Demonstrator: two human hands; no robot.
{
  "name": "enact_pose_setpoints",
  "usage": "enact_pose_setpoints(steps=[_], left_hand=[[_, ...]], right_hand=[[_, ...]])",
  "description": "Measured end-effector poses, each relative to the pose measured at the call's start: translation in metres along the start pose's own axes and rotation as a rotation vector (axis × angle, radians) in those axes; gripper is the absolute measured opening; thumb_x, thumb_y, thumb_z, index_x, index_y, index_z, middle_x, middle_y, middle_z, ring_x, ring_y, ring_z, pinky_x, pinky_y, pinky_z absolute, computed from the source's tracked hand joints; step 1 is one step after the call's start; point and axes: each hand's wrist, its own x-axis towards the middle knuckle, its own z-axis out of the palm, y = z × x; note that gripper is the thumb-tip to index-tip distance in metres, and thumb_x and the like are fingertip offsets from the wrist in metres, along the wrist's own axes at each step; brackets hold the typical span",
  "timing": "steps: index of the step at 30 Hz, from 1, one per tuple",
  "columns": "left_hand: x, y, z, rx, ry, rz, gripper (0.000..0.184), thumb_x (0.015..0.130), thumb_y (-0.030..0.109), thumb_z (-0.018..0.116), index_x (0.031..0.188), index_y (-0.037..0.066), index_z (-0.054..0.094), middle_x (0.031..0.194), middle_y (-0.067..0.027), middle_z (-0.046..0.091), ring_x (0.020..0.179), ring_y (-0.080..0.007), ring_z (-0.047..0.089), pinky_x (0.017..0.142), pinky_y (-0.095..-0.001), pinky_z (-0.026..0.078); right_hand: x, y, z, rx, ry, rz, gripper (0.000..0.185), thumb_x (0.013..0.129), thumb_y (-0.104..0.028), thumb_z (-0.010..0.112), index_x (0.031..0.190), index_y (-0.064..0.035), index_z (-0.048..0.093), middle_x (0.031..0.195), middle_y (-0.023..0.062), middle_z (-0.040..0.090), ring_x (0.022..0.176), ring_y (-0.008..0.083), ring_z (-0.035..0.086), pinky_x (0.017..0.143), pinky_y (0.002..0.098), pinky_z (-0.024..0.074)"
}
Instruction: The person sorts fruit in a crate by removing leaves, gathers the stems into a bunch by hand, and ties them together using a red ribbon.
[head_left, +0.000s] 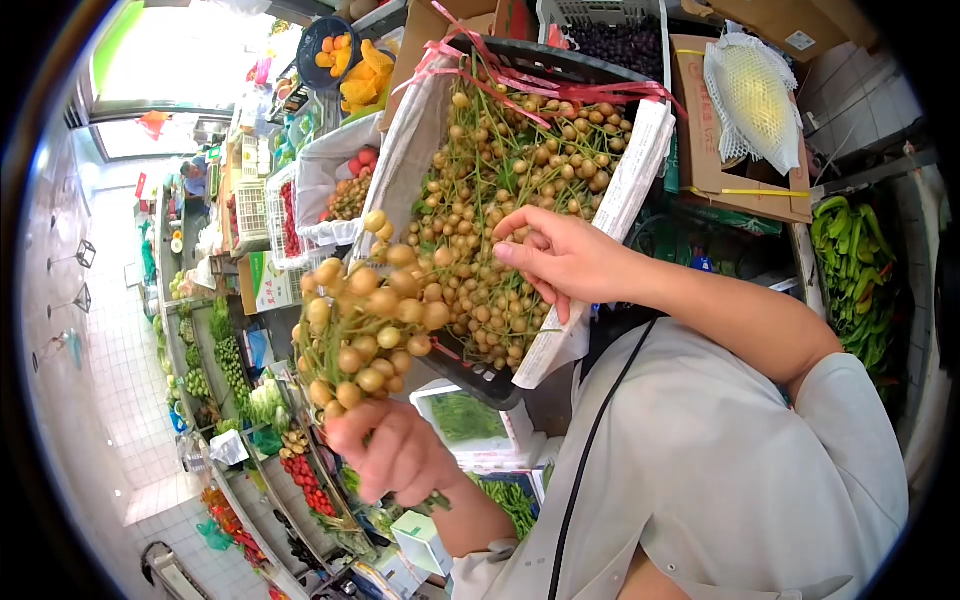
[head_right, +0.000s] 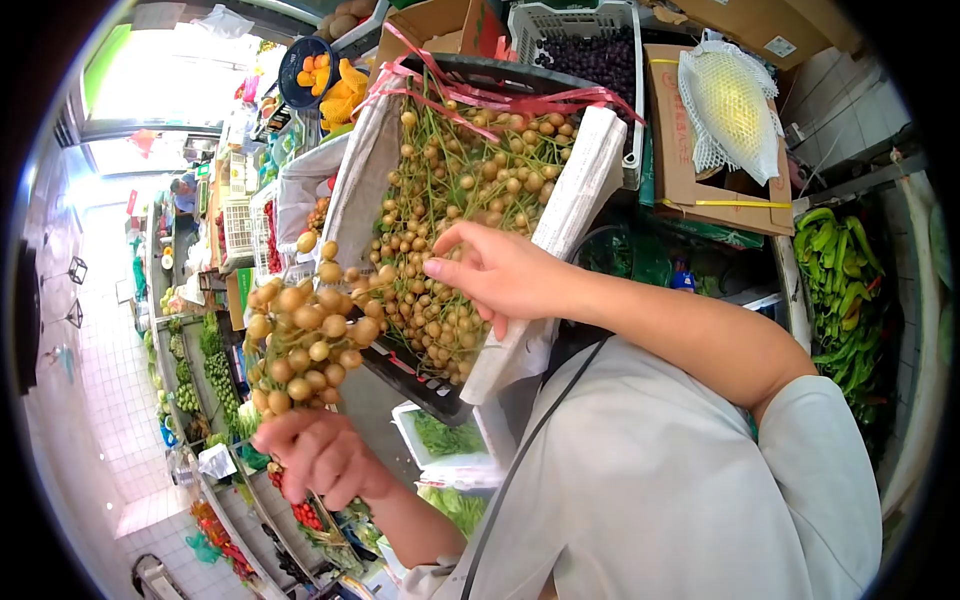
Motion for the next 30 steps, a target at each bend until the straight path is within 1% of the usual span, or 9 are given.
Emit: enact_pose_setpoints(steps=[1,4,5,8,12,14,19,24,30], left_hand=[[0.005,-0.001,0.000,-0.086,-0.094,0.035,0.046,0.107,0.029,0.054,0.139,-0.004,0.054,0.100,-0.0261,0.070,0.057,-0.0179,0.054,0.048,-0.0310,0.052],[0.030,-0.011,0.012,-0.379,-0.212,0.117,0.046,0.103,0.023,0.059,0.138,-0.006,0.053,0.108,-0.0305,0.068,0.063,-0.0246,0.061,0.053,-0.0370,0.058],[0.037,-0.012,0.016,-0.329,-0.230,0.159,0.044,0.097,0.018,0.064,0.131,-0.008,0.056,0.118,-0.0309,0.065,0.075,-0.0328,0.068,0.061,-0.0433,0.062],[0.050,-0.016,0.024,-0.360,-0.286,0.256,0.037,0.103,0.022,0.052,0.127,-0.006,0.056,0.120,-0.0284,0.065,0.084,-0.0353,0.068,0.063,-0.0471,0.060],[0.060,-0.022,0.025,-0.360,-0.231,0.322,0.020,0.098,0.012,0.057,0.103,-0.007,0.062,0.110,-0.0261,0.066,0.086,-0.0359,0.069,0.064,-0.0472,0.061],[0.060,-0.022,0.020,-0.404,-0.186,0.261,0.014,0.092,0.007,0.065,0.092,-0.006,0.060,0.099,-0.0243,0.065,0.079,-0.0329,0.068,0.061,-0.0425,0.062],[0.035,-0.011,-0.015,0.005,0.035,0.106,0.015,0.095,0.003,0.057,0.081,0.004,0.053,0.083,-0.0125,0.061,0.054,-0.0167,0.056,0.043,-0.0270,0.043],[-0.002,-0.020,-0.048,0.361,0.194,-0.006,0.024,0.101,0.013,0.051,0.079,0.004,0.050,0.076,-0.0100,0.053,0.046,-0.0140,0.040,0.041,-0.0289,0.035],[-0.034,-0.042,-0.078,0.374,0.290,0.006,0.017,0.095,0.002,0.045,0.080,0.001,0.053,0.077,-0.0143,0.055,0.044,-0.0131,0.038,0.040,-0.0300,0.037]], right_hand=[[0.001,0.001,0.000,-0.038,-0.007,-0.003,0.045,0.107,-0.034,0.056,0.132,0.0021,0.048,0.067,0.0022,0.054,0.050,0.0100,0.057,0.041,0.0280,0.0533],[-0.002,-0.003,-0.001,-0.103,-0.014,0.005,0.043,0.106,-0.033,0.058,0.129,0.0026,0.052,0.065,0.0026,0.055,0.047,0.0106,0.057,0.041,0.0278,0.0523],[-0.002,-0.005,-0.001,-0.102,-0.016,0.009,0.043,0.106,-0.033,0.058,0.129,0.0026,0.052,0.065,0.0026,0.055,0.047,0.0106,0.057,0.041,0.0278,0.0523],[-0.003,-0.010,0.000,-0.137,-0.050,0.039,0.041,0.106,-0.033,0.059,0.125,0.0026,0.056,0.065,0.0026,0.055,0.046,0.0110,0.059,0.041,0.0278,0.0520],[-0.001,-0.009,0.001,-0.136,-0.049,0.044,0.039,0.105,-0.033,0.060,0.123,0.0022,0.058,0.066,0.0022,0.056,0.048,0.0105,0.059,0.042,0.0278,0.0530],[0.001,-0.007,0.001,-0.142,-0.050,0.038,0.039,0.105,-0.033,0.060,0.122,0.0019,0.058,0.066,0.0020,0.056,0.048,0.0102,0.059,0.042,0.0277,0.0533],[0.003,-0.002,0.000,-0.135,-0.056,0.019,0.039,0.103,-0.035,0.064,0.117,0.0015,0.062,0.068,0.0051,0.061,0.052,0.0130,0.063,0.046,0.0297,0.0536],[0.002,-0.016,-0.006,-0.358,0.032,-0.119,0.032,0.100,-0.030,0.068,0.113,-0.0008,0.066,0.078,0.0021,0.065,0.062,0.0090,0.063,0.052,0.0269,0.0525],[0.047,-0.049,-0.057,-0.756,0.328,-0.272,0.030,0.101,-0.025,0.067,0.119,-0.0012,0.069,0.101,0.0063,0.074,0.088,0.0133,0.069,0.065,0.0293,0.0571]])
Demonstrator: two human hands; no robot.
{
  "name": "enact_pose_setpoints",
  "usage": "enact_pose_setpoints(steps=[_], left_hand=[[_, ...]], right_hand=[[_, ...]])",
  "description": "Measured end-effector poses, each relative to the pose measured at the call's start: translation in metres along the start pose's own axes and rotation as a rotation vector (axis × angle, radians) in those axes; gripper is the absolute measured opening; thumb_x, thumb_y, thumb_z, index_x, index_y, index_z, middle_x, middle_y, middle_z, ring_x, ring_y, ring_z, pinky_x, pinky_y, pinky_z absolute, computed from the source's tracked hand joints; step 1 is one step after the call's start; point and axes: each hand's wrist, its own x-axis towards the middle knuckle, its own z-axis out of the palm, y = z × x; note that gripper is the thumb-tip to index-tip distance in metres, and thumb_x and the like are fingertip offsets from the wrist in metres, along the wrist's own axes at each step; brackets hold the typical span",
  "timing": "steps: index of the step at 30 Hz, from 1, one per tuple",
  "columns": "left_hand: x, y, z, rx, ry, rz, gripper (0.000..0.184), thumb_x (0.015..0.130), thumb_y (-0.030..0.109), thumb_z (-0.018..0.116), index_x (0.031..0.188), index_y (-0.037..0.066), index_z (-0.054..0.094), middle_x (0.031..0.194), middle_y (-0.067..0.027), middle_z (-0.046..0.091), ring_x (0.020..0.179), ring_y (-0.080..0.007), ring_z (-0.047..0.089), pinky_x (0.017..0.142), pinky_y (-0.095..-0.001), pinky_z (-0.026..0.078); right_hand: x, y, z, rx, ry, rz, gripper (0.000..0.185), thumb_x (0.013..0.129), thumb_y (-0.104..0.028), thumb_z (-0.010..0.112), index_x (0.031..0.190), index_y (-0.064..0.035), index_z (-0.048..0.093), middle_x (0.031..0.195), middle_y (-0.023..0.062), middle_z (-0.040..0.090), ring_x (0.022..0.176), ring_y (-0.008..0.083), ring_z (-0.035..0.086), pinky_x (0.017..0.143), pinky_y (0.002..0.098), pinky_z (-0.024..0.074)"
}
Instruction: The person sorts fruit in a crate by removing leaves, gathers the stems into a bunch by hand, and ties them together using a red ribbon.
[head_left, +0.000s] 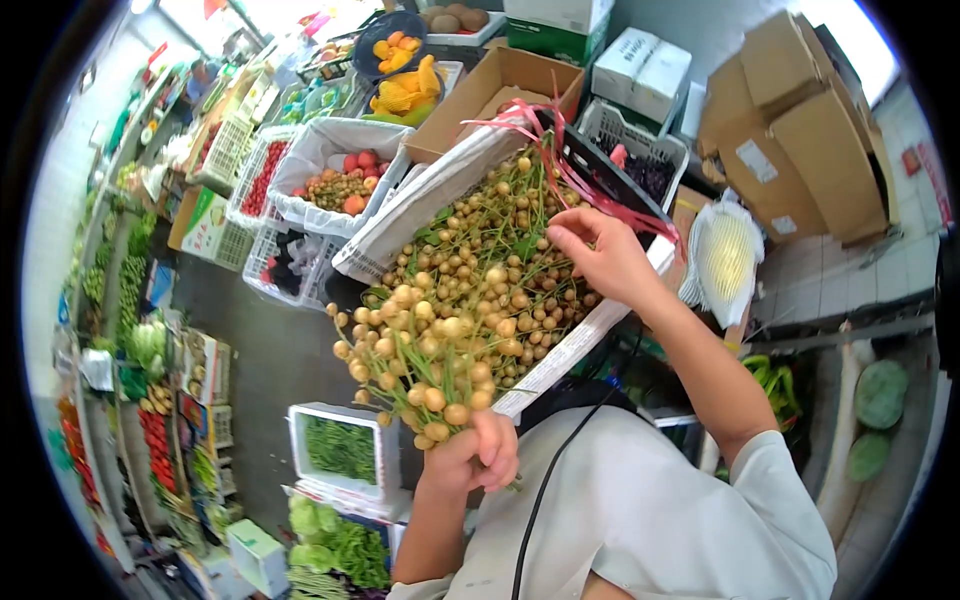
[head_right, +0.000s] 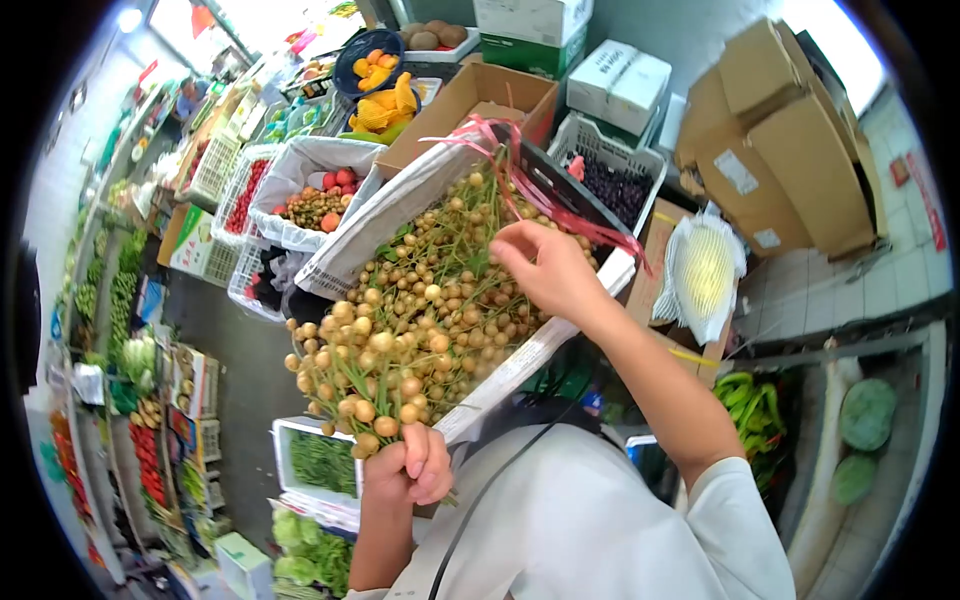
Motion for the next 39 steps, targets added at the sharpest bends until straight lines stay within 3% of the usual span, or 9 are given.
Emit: enact_pose_setpoints(steps=[4,8,10,12,14,20,22,32,39], left_hand=[[-0.009,-0.003,-0.006,0.039,0.016,-0.085,0.015,0.092,0.000,0.048,0.078,0.000,0.054,0.072,-0.0142,0.053,0.045,-0.0130,0.039,0.041,-0.0300,0.039],[-0.030,0.007,0.007,0.229,0.071,-0.129,0.014,0.086,-0.001,0.048,0.074,0.002,0.053,0.069,-0.0123,0.052,0.048,-0.0116,0.039,0.045,-0.0272,0.036],[-0.040,0.017,0.011,0.368,-0.028,-0.096,0.016,0.085,0.000,0.049,0.070,0.003,0.052,0.067,-0.0099,0.052,0.050,-0.0118,0.041,0.047,-0.0266,0.036],[-0.049,0.021,0.018,0.430,-0.009,0.004,0.027,0.082,-0.001,0.053,0.056,0.007,0.048,0.059,-0.0082,0.055,0.045,-0.0169,0.049,0.039,-0.0266,0.036],[-0.059,0.027,0.009,0.386,-0.226,0.160,0.014,0.084,-0.005,0.050,0.085,-0.001,0.064,0.058,-0.0084,0.055,0.046,-0.0187,0.050,0.039,-0.0276,0.039],[-0.077,0.046,0.040,-0.041,-0.027,0.485,0.021,0.085,-0.010,0.045,0.080,-0.002,0.064,0.063,-0.0077,0.055,0.045,-0.0207,0.050,0.041,-0.0324,0.041],[-0.085,0.054,0.032,0.258,0.014,0.452,0.020,0.081,-0.009,0.046,0.072,0.000,0.061,0.063,-0.0102,0.056,0.042,-0.0179,0.046,0.037,-0.0296,0.036],[-0.087,0.047,0.028,0.231,0.112,0.446,0.020,0.080,-0.003,0.046,0.063,0.004,0.053,0.063,-0.0128,0.057,0.039,-0.0151,0.043,0.036,-0.0279,0.034],[-0.043,0.055,0.051,0.350,0.078,0.200,0.015,0.084,-0.005,0.050,0.077,-0.004,0.064,0.082,-0.0244,0.065,0.043,-0.0145,0.046,0.041,-0.0273,0.041]], right_hand=[[0.033,-0.005,-0.006,-0.279,0.009,-0.100,0.031,0.100,-0.024,0.067,0.119,-0.0007,0.069,0.105,0.0109,0.075,0.088,0.0193,0.070,0.074,0.0340,0.0561],[0.034,-0.033,0.011,-0.408,-0.150,0.086,0.028,0.099,-0.022,0.066,0.118,-0.0022,0.070,0.106,0.0154,0.074,0.094,0.0242,0.070,0.084,0.0358,0.0532],[0.029,-0.034,0.024,-0.313,-0.266,-0.206,0.027,0.098,-0.022,0.065,0.111,0.0006,0.070,0.103,0.0194,0.073,0.092,0.0338,0.070,0.083,0.0411,0.0542],[0.031,-0.015,0.030,-0.414,-0.360,-0.274,0.025,0.096,-0.020,0.066,0.111,-0.0002,0.070,0.105,0.0197,0.071,0.100,0.0354,0.068,0.089,0.0431,0.0532],[0.030,-0.005,0.033,-0.587,-0.444,-0.419,0.025,0.093,-0.018,0.067,0.112,-0.0017,0.071,0.106,0.0196,0.071,0.107,0.0366,0.065,0.095,0.0443,0.0516],[0.015,-0.024,0.022,-0.616,-0.522,-0.507,0.027,0.090,-0.013,0.069,0.115,-0.0047,0.073,0.102,0.0159,0.071,0.105,0.0356,0.064,0.095,0.0455,0.0510],[0.016,-0.032,0.012,-0.736,-0.609,-0.514,0.020,0.090,-0.008,0.069,0.110,-0.0043,0.075,0.104,0.0142,0.072,0.104,0.0332,0.066,0.096,0.0435,0.0511],[0.005,-0.074,-0.053,-0.233,-0.098,-0.414,0.026,0.090,0.009,0.069,0.112,-0.0027,0.078,0.107,0.0080,0.074,0.094,0.0142,0.070,0.080,0.0250,0.0558],[0.001,-0.082,-0.067,0.095,0.033,-0.284,0.019,0.094,0.003,0.071,0.112,0.0057,0.074,0.104,0.0117,0.074,0.091,0.0150,0.071,0.077,0.0274,0.0614]])
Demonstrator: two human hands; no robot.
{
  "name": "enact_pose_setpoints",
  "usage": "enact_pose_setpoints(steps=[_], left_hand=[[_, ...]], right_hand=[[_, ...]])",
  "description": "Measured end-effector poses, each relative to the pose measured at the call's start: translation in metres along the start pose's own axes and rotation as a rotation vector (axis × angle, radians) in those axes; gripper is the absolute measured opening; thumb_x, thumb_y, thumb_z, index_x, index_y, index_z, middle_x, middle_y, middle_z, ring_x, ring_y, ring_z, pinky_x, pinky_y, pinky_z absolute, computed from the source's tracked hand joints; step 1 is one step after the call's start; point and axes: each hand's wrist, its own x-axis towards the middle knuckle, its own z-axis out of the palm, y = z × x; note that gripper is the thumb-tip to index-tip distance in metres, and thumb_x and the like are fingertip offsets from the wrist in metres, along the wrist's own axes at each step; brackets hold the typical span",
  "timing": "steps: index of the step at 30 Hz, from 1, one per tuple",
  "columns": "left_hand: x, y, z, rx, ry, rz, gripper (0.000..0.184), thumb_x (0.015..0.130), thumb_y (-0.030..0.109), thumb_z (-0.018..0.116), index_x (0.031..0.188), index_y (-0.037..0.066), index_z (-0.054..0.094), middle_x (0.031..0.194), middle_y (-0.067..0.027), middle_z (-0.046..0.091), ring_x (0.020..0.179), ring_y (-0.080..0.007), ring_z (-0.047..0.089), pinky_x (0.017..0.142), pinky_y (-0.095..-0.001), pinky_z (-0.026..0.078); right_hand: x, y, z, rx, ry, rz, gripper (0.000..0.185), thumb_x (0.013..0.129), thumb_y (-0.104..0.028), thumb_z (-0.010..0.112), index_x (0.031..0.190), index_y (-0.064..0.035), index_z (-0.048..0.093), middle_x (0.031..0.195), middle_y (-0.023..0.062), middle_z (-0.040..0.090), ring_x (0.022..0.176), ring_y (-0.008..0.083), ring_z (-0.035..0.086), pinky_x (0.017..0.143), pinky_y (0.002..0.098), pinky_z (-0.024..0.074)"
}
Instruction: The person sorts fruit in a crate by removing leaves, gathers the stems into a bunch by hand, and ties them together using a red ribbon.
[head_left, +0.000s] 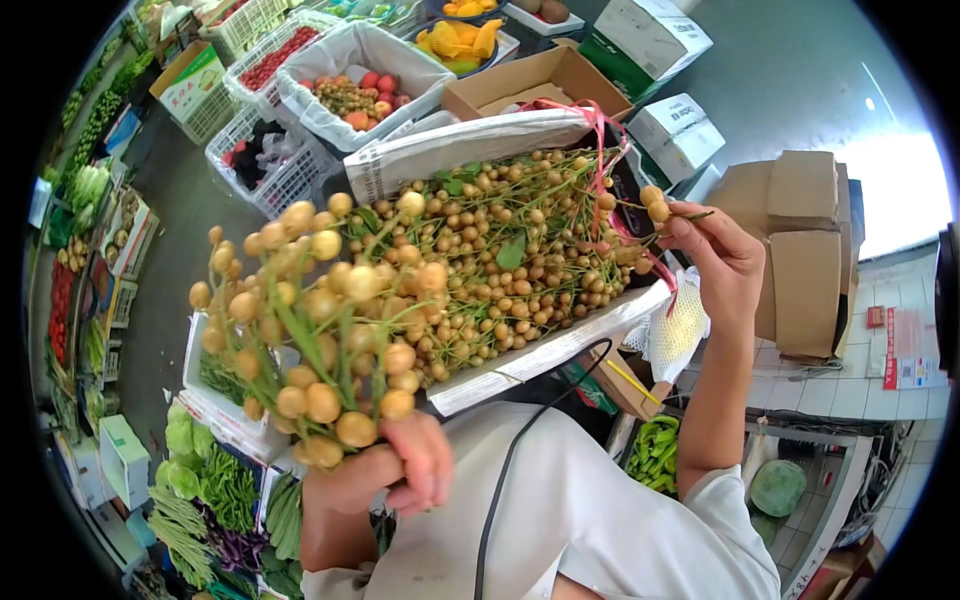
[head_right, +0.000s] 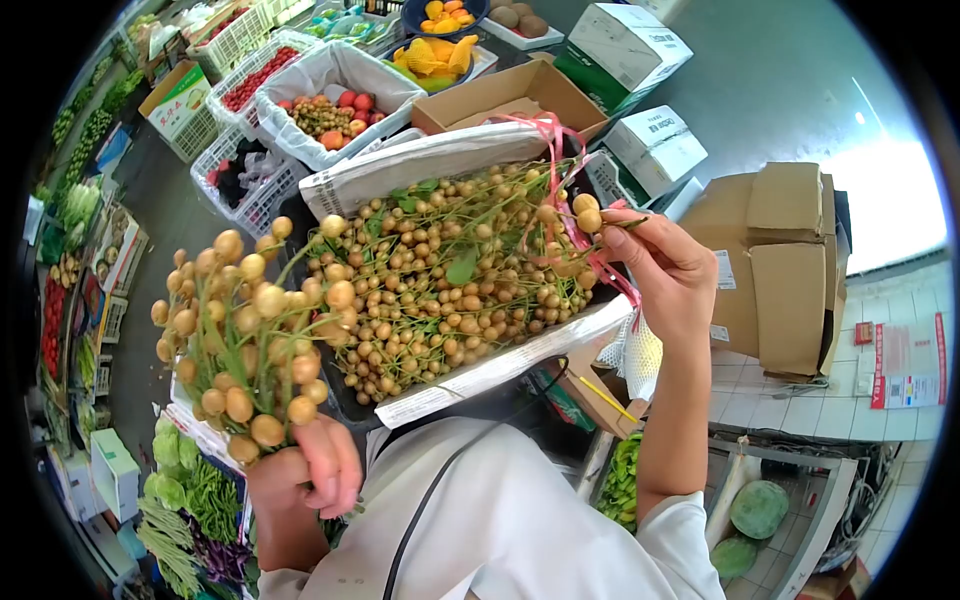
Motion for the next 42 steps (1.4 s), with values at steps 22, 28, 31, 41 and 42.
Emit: enact_pose_setpoints(steps=[22,28,31,41,42], left_hand=[[0.046,-0.040,-0.012,-0.169,-0.014,-0.246,0.017,0.085,-0.007,0.046,0.085,-0.007,0.063,0.088,-0.0277,0.064,0.042,-0.0136,0.043,0.042,-0.0301,0.046],[0.037,-0.045,-0.019,-0.210,0.010,-0.239,0.017,0.086,-0.006,0.045,0.084,-0.007,0.062,0.087,-0.0271,0.063,0.042,-0.0139,0.044,0.042,-0.0301,0.047],[0.034,-0.047,-0.019,-0.207,0.011,-0.225,0.017,0.087,-0.005,0.045,0.084,-0.007,0.062,0.087,-0.0271,0.063,0.043,-0.0140,0.044,0.042,-0.0301,0.047],[0.034,-0.051,-0.021,-0.212,0.045,-0.287,0.018,0.086,-0.006,0.045,0.082,-0.006,0.063,0.086,-0.0272,0.064,0.043,-0.0140,0.044,0.042,-0.0311,0.048],[0.034,-0.052,-0.022,-0.214,0.045,-0.287,0.018,0.086,-0.006,0.045,0.082,-0.006,0.063,0.086,-0.0272,0.064,0.043,-0.0140,0.044,0.042,-0.0311,0.048]], right_hand=[[-0.034,0.050,-0.002,-0.410,-0.031,0.023,0.016,0.089,-0.006,0.078,0.105,-0.0054,0.080,0.094,0.0054,0.070,0.082,0.0116,0.065,0.072,0.0256,0.0513],[-0.033,0.061,0.004,-0.395,-0.066,0.083,0.017,0.090,-0.007,0.076,0.107,-0.0051,0.079,0.091,0.0042,0.068,0.075,0.0111,0.061,0.067,0.0262,0.0486],[-0.031,0.063,0.006,-0.346,-0.048,0.078,0.018,0.092,-0.009,0.076,0.109,-0.0049,0.078,0.091,0.0029,0.068,0.075,0.0090,0.060,0.065,0.0252,0.0470],[-0.029,0.062,-0.006,0.131,-0.077,0.306,0.019,0.100,-0.017,0.067,0.093,0.0000,0.069,0.078,0.0021,0.064,0.068,0.0066,0.055,0.063,0.0232,0.0433],[-0.030,0.055,-0.004,0.342,-0.010,0.410,0.019,0.100,-0.019,0.066,0.092,-0.0009,0.067,0.076,0.0027,0.063,0.066,0.0074,0.055,0.062,0.0239,0.0430]])
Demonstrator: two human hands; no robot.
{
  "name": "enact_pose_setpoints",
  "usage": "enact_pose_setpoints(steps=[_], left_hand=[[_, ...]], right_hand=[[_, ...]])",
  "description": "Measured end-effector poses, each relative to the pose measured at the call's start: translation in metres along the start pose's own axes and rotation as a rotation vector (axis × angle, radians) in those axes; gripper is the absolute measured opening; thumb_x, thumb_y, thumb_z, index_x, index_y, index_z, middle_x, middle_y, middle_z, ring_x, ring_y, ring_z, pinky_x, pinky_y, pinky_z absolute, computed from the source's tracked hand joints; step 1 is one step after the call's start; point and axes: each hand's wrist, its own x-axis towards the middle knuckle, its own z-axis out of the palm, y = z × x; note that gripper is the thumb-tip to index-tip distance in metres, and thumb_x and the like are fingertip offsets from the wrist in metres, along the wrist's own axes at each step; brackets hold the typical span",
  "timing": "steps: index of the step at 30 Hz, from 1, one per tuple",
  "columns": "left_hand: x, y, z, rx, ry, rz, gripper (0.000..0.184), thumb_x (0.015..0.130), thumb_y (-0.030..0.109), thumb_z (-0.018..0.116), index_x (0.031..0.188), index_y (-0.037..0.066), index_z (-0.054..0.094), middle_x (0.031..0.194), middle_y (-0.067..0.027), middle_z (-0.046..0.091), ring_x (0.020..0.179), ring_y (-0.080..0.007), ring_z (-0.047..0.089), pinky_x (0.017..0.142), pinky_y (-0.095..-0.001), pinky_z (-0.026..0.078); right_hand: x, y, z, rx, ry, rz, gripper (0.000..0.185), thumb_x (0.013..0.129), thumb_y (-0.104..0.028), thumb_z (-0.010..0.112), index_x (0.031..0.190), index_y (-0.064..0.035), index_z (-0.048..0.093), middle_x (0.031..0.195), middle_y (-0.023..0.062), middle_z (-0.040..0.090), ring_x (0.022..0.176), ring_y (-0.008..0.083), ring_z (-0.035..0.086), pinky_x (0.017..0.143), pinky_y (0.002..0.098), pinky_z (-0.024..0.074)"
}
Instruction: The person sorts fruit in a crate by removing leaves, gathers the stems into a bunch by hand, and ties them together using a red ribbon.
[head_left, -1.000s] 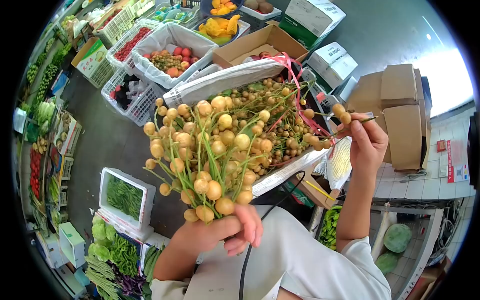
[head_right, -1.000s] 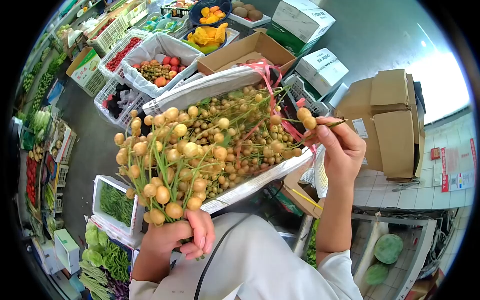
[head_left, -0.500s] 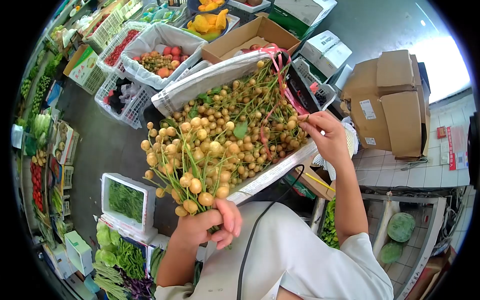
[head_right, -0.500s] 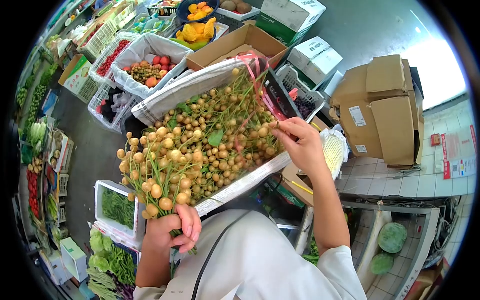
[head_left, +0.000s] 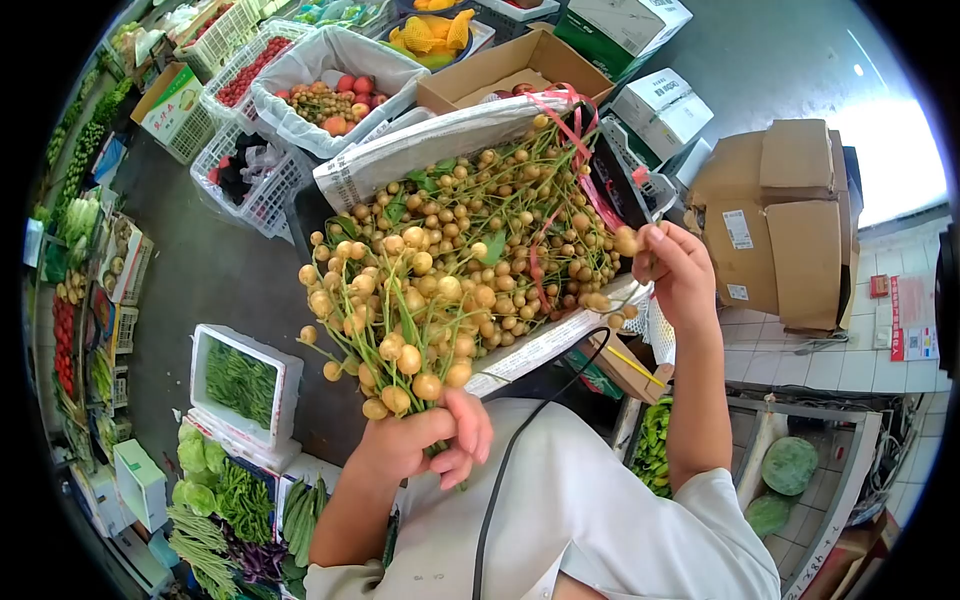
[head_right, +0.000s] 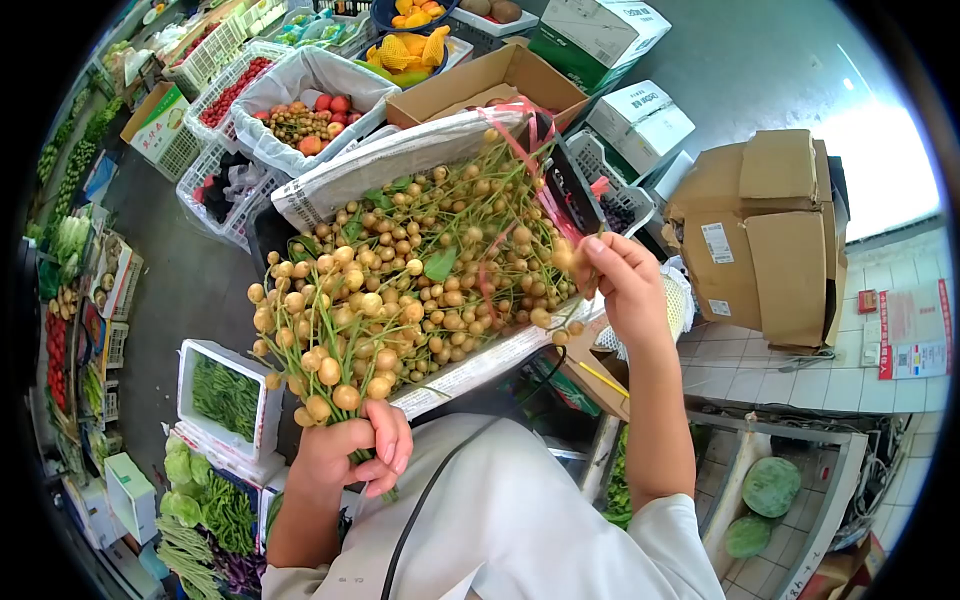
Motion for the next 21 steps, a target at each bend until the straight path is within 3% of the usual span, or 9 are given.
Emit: enact_pose_setpoints(steps=[2,5,6,7,10,13,16,21], left_hand=[[0.001,-0.001,-0.003,-0.001,-0.014,-0.002,0.019,0.087,-0.006,0.045,0.084,-0.005,0.064,0.089,-0.0263,0.064,0.045,-0.0141,0.045,0.044,-0.0316,0.049],[0.008,-0.001,-0.002,0.023,-0.008,0.014,0.020,0.092,-0.003,0.045,0.088,-0.005,0.064,0.092,-0.0240,0.066,0.048,-0.0139,0.047,0.046,-0.0313,0.050],[0.010,-0.004,-0.007,0.024,-0.047,0.026,0.023,0.099,0.003,0.046,0.103,-0.005,0.067,0.100,-0.0210,0.067,0.054,-0.0133,0.050,0.050,-0.0316,0.051],[0.012,-0.004,-0.006,0.024,-0.048,0.025,0.023,0.099,0.003,0.046,0.103,-0.005,0.067,0.100,-0.0210,0.067,0.054,-0.0133,0.050,0.050,-0.0316,0.051],[0.025,-0.004,-0.008,0.051,-0.042,-0.011,0.037,0.104,0.013,0.047,0.134,-0.005,0.059,0.107,-0.0161,0.065,0.062,-0.0124,0.052,0.057,-0.0328,0.052],[0.032,-0.006,-0.010,-0.017,-0.034,-0.011,0.036,0.105,0.014,0.048,0.134,-0.004,0.060,0.100,-0.0117,0.064,0.061,-0.0124,0.050,0.056,-0.0330,0.051],[0.033,-0.006,-0.007,-0.052,0.059,-0.035,0.035,0.102,0.011,0.048,0.130,-0.005,0.062,0.090,-0.0103,0.064,0.056,-0.0108,0.050,0.049,-0.0338,0.052],[0.034,-0.007,-0.007,-0.045,0.098,-0.067,0.035,0.103,0.014,0.050,0.132,-0.002,0.062,0.083,-0.0054,0.060,0.055,-0.0104,0.049,0.049,-0.0337,0.050]], right_hand=[[-0.001,0.001,-0.004,0.314,-0.017,0.095,0.021,0.100,-0.022,0.062,0.091,-0.0021,0.063,0.072,0.0032,0.060,0.059,0.0095,0.052,0.058,0.0261,0.0424],[-0.007,-0.004,-0.001,0.433,-0.125,0.080,0.023,0.102,-0.022,0.058,0.089,-0.0030,0.061,0.070,0.0024,0.057,0.055,0.0086,0.047,0.053,0.0265,0.0398],[-0.010,-0.005,0.001,0.432,-0.123,0.079,0.023,0.102,-0.022,0.058,0.089,-0.0030,0.061,0.070,0.0024,0.057,0.055,0.0086,0.047,0.053,0.0265,0.0398],[-0.013,-0.007,0.002,0.469,-0.124,0.082,0.022,0.102,-0.021,0.055,0.088,-0.0041,0.057,0.071,0.0019,0.053,0.054,0.0087,0.043,0.049,0.0261,0.0350],[-0.020,-0.010,0.002,0.577,-0.111,0.089,0.021,0.103,-0.020,0.052,0.088,-0.0053,0.052,0.073,0.0013,0.048,0.053,0.0088,0.038,0.044,0.0249,0.0293],[-0.024,-0.017,0.001,0.689,-0.091,0.079,0.022,0.104,-0.022,0.051,0.092,-0.0037,0.055,0.072,-0.0001,0.047,0.052,0.0079,0.037,0.041,0.0240,0.0295],[-0.031,-0.030,0.001,0.857,-0.220,0.008,0.020,0.105,-0.021,0.050,0.092,-0.0049,0.051,0.075,0.0025,0.047,0.053,0.0076,0.039,0.041,0.0217,0.0337],[-0.040,-0.043,0.003,0.989,-0.400,-0.084,0.025,0.107,-0.022,0.047,0.091,-0.0033,0.049,0.074,0.0045,0.047,0.052,0.0071,0.042,0.038,0.0211,0.0376]])
